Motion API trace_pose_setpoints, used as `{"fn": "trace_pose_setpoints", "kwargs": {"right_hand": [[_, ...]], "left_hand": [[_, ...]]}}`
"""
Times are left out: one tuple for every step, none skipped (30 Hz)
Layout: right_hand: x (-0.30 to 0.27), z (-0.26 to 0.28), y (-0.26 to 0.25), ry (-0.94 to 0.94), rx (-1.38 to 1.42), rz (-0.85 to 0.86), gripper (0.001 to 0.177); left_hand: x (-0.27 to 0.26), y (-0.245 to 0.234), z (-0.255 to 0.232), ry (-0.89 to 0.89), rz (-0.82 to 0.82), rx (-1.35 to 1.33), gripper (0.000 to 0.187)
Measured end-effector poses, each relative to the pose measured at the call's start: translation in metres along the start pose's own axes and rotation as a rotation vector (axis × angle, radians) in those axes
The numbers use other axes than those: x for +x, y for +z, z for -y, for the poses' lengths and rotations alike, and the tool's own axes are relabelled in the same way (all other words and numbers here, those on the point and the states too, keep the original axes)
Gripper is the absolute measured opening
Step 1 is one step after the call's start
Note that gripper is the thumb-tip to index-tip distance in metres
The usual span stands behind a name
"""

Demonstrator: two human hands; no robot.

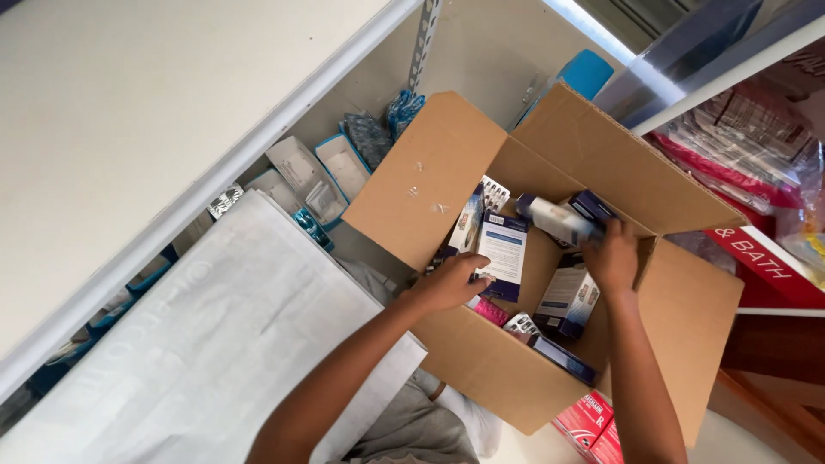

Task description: The person sits on the floor and takes boxes of Fever Aid for Kids from a cardboard box. They place the boxes one by one onto a white shelf, arranging them in a neat row.

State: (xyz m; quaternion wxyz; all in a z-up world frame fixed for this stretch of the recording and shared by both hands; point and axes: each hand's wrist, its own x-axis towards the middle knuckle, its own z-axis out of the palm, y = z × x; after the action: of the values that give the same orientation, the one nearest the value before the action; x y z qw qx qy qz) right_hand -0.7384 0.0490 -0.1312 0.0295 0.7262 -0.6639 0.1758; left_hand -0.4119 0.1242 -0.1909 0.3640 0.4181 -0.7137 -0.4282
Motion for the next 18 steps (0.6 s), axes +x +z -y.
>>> {"fn": "trace_pose_setpoints", "kwargs": {"right_hand": [[-0.006,0.007,0.003,-0.003,0.004,-0.002,0.055],[-0.011,0.013,0.006,-0.019,-0.042,0.092,0.044],[-0.017,0.021,0.01,-0.035,-0.089,0.185,0.034],[-0.027,0.036,0.008,-0.039,-0.083,0.185,0.034],[-0.036,0.052,0.005,-0.068,-0.083,0.17,0.028],[-0.048,0.069,0.003,-0.097,-0.081,0.159,0.025],[-0.057,0.088,-0.009,-0.1,-0.073,0.163,0.025],[-0.066,0.107,-0.022,-0.15,-0.042,0.146,0.024],[-0.075,0.127,-0.035,-0.199,-0.011,0.13,0.025],[-0.085,0.141,-0.043,-0.199,-0.003,0.129,0.025],[-0.095,0.156,-0.051,-0.249,0.038,0.106,0.035],[-0.104,0.17,-0.059,-0.305,0.079,0.079,0.045],[-0.107,0.178,-0.066,-0.311,0.087,0.076,0.045],[-0.108,0.188,-0.072,-0.263,0.119,0.16,0.05],[-0.11,0.197,-0.079,-0.216,0.151,0.245,0.054],[-0.106,0.196,-0.082,-0.233,0.162,0.243,0.054],[-0.103,0.195,-0.086,-0.208,0.348,0.213,0.058],[-0.099,0.194,-0.089,-0.183,0.532,0.184,0.062]], "left_hand": [[0.007,0.012,0.01,0.0,-0.003,0.004,0.039],[0.013,0.024,0.02,-0.091,-0.034,-0.099,0.045],[0.02,0.035,0.03,-0.181,-0.065,-0.203,0.052],[0.025,0.034,0.025,-0.183,-0.07,-0.198,0.052],[0.03,0.032,0.02,-0.288,-0.071,-0.274,0.057],[0.033,0.029,0.016,-0.396,-0.073,-0.35,0.062],[0.034,0.021,-0.006,-0.403,-0.078,-0.345,0.062],[0.035,0.012,-0.027,-0.505,-0.077,-0.46,0.061],[0.036,0.004,-0.049,-0.607,-0.077,-0.575,0.059],[0.038,0.021,-0.038,-0.61,-0.08,-0.567,0.059],[0.039,0.037,-0.028,-0.563,-0.174,-0.693,0.054],[0.041,0.053,-0.016,-0.507,-0.273,-0.817,0.05],[0.039,0.053,-0.016,-0.505,-0.281,-0.81,0.05],[0.037,0.052,-0.015,-0.404,-0.353,-0.813,0.047],[0.034,0.049,-0.014,-0.302,-0.424,-0.812,0.046],[0.031,0.033,-0.029,-0.298,-0.442,-0.801,0.046],[0.027,0.017,-0.044,-0.321,-0.396,-0.753,0.046],[0.024,0.002,-0.06,-0.343,-0.352,-0.706,0.046]]}}
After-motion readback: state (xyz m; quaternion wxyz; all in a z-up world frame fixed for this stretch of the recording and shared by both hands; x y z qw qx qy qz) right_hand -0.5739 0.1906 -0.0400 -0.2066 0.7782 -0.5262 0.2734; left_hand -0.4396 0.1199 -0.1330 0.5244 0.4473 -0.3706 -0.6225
